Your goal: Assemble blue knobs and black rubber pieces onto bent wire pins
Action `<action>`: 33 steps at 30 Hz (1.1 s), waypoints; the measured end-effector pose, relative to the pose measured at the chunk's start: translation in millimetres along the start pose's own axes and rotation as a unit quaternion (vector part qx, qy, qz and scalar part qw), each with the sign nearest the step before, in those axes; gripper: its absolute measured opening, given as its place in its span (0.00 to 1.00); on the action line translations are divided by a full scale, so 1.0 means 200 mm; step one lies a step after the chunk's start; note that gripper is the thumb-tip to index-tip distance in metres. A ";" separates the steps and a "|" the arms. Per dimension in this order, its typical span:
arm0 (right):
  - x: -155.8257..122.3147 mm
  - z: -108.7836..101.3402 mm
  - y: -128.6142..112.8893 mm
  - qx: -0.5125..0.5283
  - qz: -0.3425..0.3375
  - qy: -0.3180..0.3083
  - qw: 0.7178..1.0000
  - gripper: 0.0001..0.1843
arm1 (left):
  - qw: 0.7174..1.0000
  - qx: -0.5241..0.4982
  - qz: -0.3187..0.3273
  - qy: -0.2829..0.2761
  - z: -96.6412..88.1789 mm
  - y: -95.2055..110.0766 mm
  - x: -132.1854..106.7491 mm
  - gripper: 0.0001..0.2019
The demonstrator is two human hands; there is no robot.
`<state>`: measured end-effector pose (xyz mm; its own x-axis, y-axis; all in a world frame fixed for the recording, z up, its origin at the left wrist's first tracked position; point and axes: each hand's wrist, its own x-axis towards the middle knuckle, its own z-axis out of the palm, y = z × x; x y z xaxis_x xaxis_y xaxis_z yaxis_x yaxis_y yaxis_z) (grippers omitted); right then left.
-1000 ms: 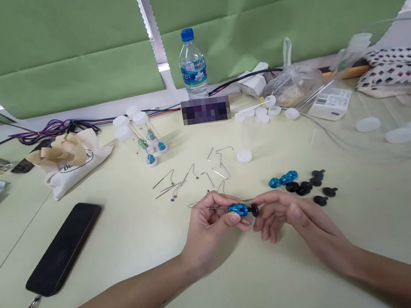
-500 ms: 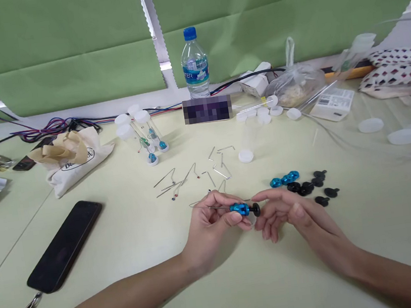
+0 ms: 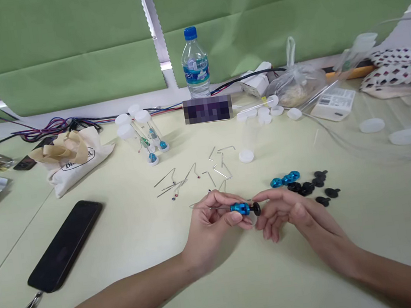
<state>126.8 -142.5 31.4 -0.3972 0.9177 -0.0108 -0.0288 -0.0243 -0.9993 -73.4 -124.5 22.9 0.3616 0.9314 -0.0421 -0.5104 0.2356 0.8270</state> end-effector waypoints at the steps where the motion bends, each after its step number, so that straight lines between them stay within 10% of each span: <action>1: 0.00 0.00 0.00 0.000 0.000 0.000 1.000 0.27 | 1.000 0.000 0.000 -0.001 0.00 0.00 0.00 0.03; 33: 0.00 0.00 0.00 -0.008 0.000 0.000 1.000 0.28 | 1.000 0.007 -0.007 0.009 0.01 0.02 0.00 0.05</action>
<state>127.7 -142.0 31.1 -0.3971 0.9177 -0.0116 -0.0129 -0.0182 -0.9998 -73.3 -124.7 27.1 0.3551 0.9327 -0.0631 -0.4950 0.2449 0.8337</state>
